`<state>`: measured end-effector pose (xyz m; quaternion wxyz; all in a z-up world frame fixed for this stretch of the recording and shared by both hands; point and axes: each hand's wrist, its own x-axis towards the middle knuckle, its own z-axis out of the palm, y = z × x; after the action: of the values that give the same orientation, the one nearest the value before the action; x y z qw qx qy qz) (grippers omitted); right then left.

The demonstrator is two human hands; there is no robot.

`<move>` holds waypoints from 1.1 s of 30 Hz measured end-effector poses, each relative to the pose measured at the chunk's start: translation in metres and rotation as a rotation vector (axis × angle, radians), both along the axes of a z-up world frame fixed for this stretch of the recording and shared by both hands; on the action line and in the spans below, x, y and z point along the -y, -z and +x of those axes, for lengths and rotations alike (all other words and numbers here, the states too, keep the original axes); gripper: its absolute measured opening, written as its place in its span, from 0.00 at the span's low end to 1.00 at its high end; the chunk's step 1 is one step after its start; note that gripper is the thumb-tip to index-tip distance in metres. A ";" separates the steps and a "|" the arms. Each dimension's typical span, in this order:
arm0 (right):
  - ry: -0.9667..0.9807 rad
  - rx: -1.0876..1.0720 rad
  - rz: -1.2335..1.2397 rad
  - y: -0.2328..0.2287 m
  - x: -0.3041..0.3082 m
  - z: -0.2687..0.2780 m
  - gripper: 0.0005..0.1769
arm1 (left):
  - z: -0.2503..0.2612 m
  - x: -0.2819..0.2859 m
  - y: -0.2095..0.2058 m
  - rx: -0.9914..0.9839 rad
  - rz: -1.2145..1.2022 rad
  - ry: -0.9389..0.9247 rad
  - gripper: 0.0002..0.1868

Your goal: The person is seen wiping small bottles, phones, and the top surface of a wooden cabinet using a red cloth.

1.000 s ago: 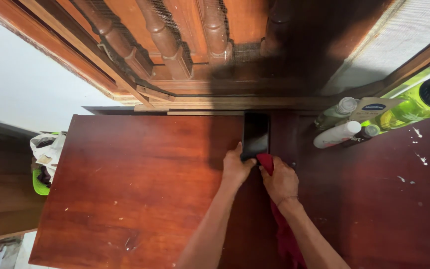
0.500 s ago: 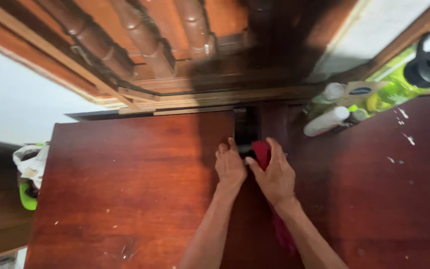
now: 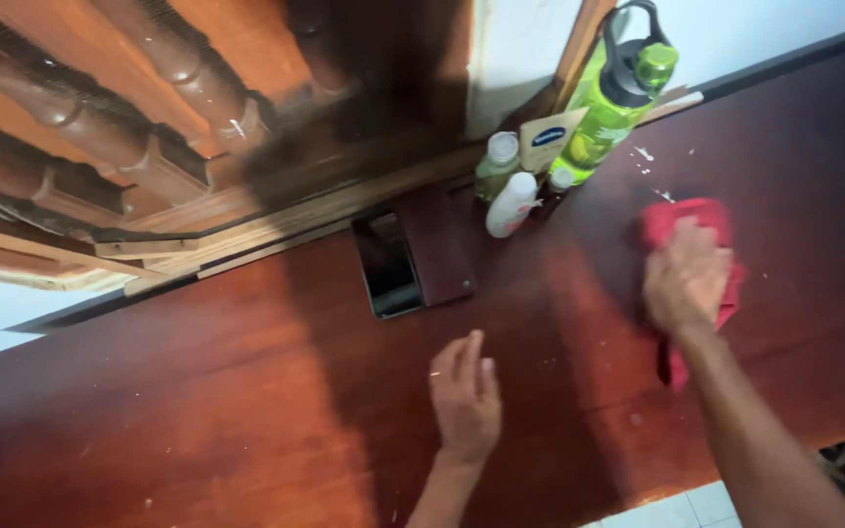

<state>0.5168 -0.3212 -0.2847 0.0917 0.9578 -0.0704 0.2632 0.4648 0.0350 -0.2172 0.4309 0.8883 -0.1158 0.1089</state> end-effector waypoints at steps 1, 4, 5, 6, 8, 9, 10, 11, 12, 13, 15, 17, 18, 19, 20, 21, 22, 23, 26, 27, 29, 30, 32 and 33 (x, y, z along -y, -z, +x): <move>0.005 0.000 0.000 -0.001 -0.005 0.001 0.23 | -0.002 0.013 -0.004 0.000 0.000 0.005 0.22; 0.199 -0.219 -0.034 0.020 -0.035 -0.013 0.14 | -0.004 0.049 -0.012 -0.065 0.030 0.168 0.24; -0.070 -0.230 0.303 0.043 -0.052 -0.022 0.18 | -0.001 0.061 -0.011 -0.036 0.028 0.183 0.25; -0.345 -0.232 0.637 0.067 -0.069 -0.030 0.24 | 0.002 0.073 -0.009 -0.007 0.025 0.198 0.26; -0.536 -0.205 0.551 -0.019 -0.111 -0.049 0.21 | 0.008 0.086 -0.007 0.020 0.082 0.173 0.27; -0.729 -0.179 0.464 -0.066 -0.133 -0.067 0.20 | 0.012 0.091 -0.005 0.047 0.143 0.146 0.28; -0.724 -0.174 0.464 -0.064 -0.103 -0.061 0.20 | 0.013 0.097 -0.005 0.051 0.145 0.152 0.28; -0.623 -0.155 0.461 -0.061 -0.074 -0.052 0.21 | 0.017 0.101 -0.006 0.001 0.109 0.183 0.29; -0.521 -0.137 0.458 -0.058 -0.046 -0.043 0.22 | 0.020 0.105 -0.005 -0.049 0.074 0.214 0.31; -0.531 -0.136 0.462 -0.053 -0.012 -0.030 0.22 | 0.023 0.113 -0.007 -0.048 0.079 0.204 0.31; -0.234 -0.101 0.455 -0.043 0.058 -0.003 0.26 | 0.028 0.130 -0.010 -0.093 0.111 0.207 0.33; 0.007 -0.148 0.326 0.027 0.108 0.029 0.25 | 0.027 0.149 -0.005 -0.090 0.140 0.181 0.33; 0.260 -0.194 0.191 0.062 0.133 0.046 0.24 | 0.027 0.160 -0.003 -0.088 0.166 0.166 0.33; 0.250 -0.196 0.195 0.074 0.128 0.054 0.24 | 0.031 0.172 -0.002 -0.090 0.171 0.156 0.33; 0.169 -0.304 0.209 0.086 0.123 0.061 0.23 | 0.035 0.185 -0.001 -0.066 0.132 0.137 0.33; 0.087 -0.408 0.218 0.098 0.121 0.070 0.22 | 0.041 0.201 0.002 -0.038 0.091 0.119 0.33; 0.078 -0.405 0.219 0.053 0.096 0.070 0.22 | 0.047 0.216 0.002 -0.035 0.094 0.111 0.33; -0.202 -0.301 0.211 0.004 0.067 0.067 0.29 | 0.053 0.230 0.001 -0.032 0.086 0.100 0.33; -0.510 -0.170 0.241 -0.039 0.082 0.077 0.33 | 0.076 0.273 0.006 -0.007 0.073 0.089 0.34; -0.536 -0.143 0.277 -0.034 0.104 0.089 0.31 | 0.085 0.287 0.009 0.017 0.062 0.091 0.34; -0.347 -0.127 0.315 -0.028 0.158 0.121 0.28 | 0.100 0.312 0.006 0.026 0.058 0.087 0.35; -0.150 -0.113 0.351 -0.024 0.182 0.136 0.26 | 0.106 0.322 0.005 0.032 0.055 0.091 0.35; -0.029 -0.064 0.298 0.023 0.185 0.158 0.28 | 0.112 0.330 0.009 0.031 0.081 0.048 0.37; 0.112 -0.010 0.237 0.044 0.188 0.170 0.30 | 0.116 0.336 0.010 0.034 0.099 0.024 0.39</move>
<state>0.6863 -0.5093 -0.3290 -0.0073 0.9577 -0.1538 0.2429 0.5805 -0.3012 -0.2271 0.3858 0.9050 -0.1390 0.1131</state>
